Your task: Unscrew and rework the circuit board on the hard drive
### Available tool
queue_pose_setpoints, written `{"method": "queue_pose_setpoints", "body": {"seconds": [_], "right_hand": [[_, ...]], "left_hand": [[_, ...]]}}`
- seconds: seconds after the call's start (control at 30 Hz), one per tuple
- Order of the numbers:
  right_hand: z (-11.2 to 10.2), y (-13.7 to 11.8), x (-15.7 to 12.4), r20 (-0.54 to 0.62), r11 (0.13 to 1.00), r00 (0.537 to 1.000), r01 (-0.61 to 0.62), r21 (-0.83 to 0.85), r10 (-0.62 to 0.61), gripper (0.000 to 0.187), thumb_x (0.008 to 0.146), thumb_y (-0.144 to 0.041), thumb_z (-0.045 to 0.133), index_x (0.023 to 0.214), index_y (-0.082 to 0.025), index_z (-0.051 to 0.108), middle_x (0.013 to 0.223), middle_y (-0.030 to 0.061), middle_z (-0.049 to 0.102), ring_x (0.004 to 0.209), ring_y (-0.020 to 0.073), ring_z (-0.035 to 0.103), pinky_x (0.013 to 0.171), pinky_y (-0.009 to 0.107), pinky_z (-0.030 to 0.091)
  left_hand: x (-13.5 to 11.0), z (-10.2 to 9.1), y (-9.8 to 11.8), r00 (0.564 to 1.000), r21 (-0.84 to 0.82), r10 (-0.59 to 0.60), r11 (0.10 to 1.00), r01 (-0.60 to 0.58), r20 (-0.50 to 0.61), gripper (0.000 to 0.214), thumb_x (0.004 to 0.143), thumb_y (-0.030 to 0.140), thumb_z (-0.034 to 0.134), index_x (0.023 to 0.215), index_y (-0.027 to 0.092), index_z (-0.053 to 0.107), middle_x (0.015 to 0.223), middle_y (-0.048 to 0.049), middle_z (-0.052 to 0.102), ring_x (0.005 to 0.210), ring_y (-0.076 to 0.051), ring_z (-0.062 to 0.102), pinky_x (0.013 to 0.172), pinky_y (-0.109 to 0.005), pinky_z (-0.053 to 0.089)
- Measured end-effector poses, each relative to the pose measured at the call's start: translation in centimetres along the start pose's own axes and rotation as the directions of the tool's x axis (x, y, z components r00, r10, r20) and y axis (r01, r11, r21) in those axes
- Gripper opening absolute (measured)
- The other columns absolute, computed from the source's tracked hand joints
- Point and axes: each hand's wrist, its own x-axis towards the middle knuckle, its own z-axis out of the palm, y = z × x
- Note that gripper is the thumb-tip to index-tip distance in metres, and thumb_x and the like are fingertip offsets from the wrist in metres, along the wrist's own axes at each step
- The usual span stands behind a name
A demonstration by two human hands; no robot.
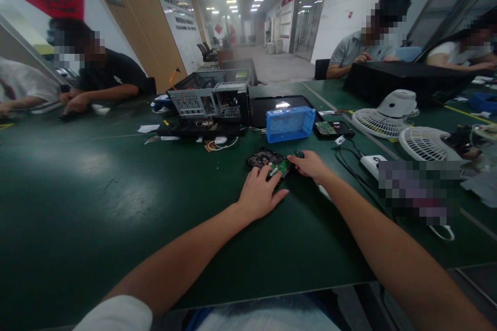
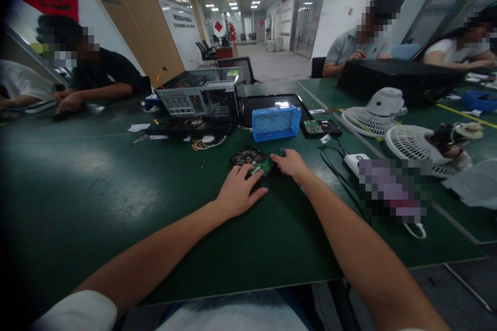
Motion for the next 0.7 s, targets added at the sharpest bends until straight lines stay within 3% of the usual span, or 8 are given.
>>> {"method": "queue_pose_setpoints", "body": {"seconds": [0.17, 0.37, 0.5, 0.6, 0.7], "right_hand": [[0.1, 0.0, 0.0, 0.022, 1.0, 0.999, 0.027, 0.0, -0.027, 0.016, 0.089, -0.032, 0.069, 0.085, -0.017, 0.066, 0.058, -0.0043, 0.054, 0.041, 0.0077, 0.045, 0.039, 0.021, 0.03], [0.0, 0.1, 0.0, 0.028, 0.998, 0.998, 0.057, -0.005, -0.057, 0.016, 0.086, -0.032, 0.07, 0.083, -0.016, 0.068, 0.055, -0.0048, 0.053, 0.041, 0.0073, 0.042, 0.04, 0.021, 0.028], [0.0, 0.1, 0.0, 0.036, 0.998, 0.998, 0.059, -0.003, -0.059, 0.016, 0.086, -0.033, 0.07, 0.085, -0.017, 0.068, 0.054, -0.0052, 0.052, 0.041, 0.0077, 0.042, 0.04, 0.021, 0.028], [-0.1, 0.2, 0.1, 0.044, 0.999, 0.998, 0.047, 0.003, -0.047, 0.016, 0.085, -0.033, 0.071, 0.087, -0.017, 0.068, 0.055, -0.0048, 0.053, 0.042, 0.008, 0.043, 0.04, 0.021, 0.029], [-0.1, 0.2, 0.1, 0.053, 0.999, 0.998, 0.04, 0.0, -0.04, 0.016, 0.086, -0.033, 0.071, 0.088, -0.017, 0.069, 0.056, -0.0043, 0.054, 0.042, 0.0082, 0.044, 0.04, 0.021, 0.03]], "left_hand": [[0.1, -0.1, 0.1, 1.0, 0.013, 0.0, 1.0, 0.0, 0.003, 0.057, 0.098, 0.061, 0.048, 0.14, 0.024, 0.059, 0.139, -0.0164, 0.053, 0.116, -0.035, 0.05, 0.095, -0.052, 0.049], [0.0, -0.2, 0.2, 1.0, 0.027, 0.006, 1.0, -0.006, 0.006, 0.053, 0.099, 0.059, 0.048, 0.139, 0.024, 0.059, 0.138, -0.0152, 0.055, 0.118, -0.035, 0.052, 0.096, -0.052, 0.049], [0.3, -0.4, -0.5, 0.999, -0.023, -0.031, 0.999, 0.03, -0.035, 0.056, 0.101, 0.055, 0.047, 0.145, 0.021, 0.051, 0.136, -0.0151, 0.057, 0.114, -0.032, 0.058, 0.096, -0.048, 0.05], [1.0, -0.8, -2.9, 0.981, -0.064, -0.166, 0.985, 0.16, -0.101, 0.042, 0.104, 0.044, 0.043, 0.136, 0.019, 0.056, 0.126, -0.0132, 0.062, 0.103, -0.027, 0.064, 0.087, -0.039, 0.052], [1.5, -1.8, -7.6, 0.913, -0.069, -0.356, 0.934, 0.349, -0.2, 0.029, 0.103, 0.035, 0.046, 0.122, 0.019, 0.061, 0.116, -0.0112, 0.066, 0.099, -0.025, 0.066, 0.086, -0.037, 0.052]]}}
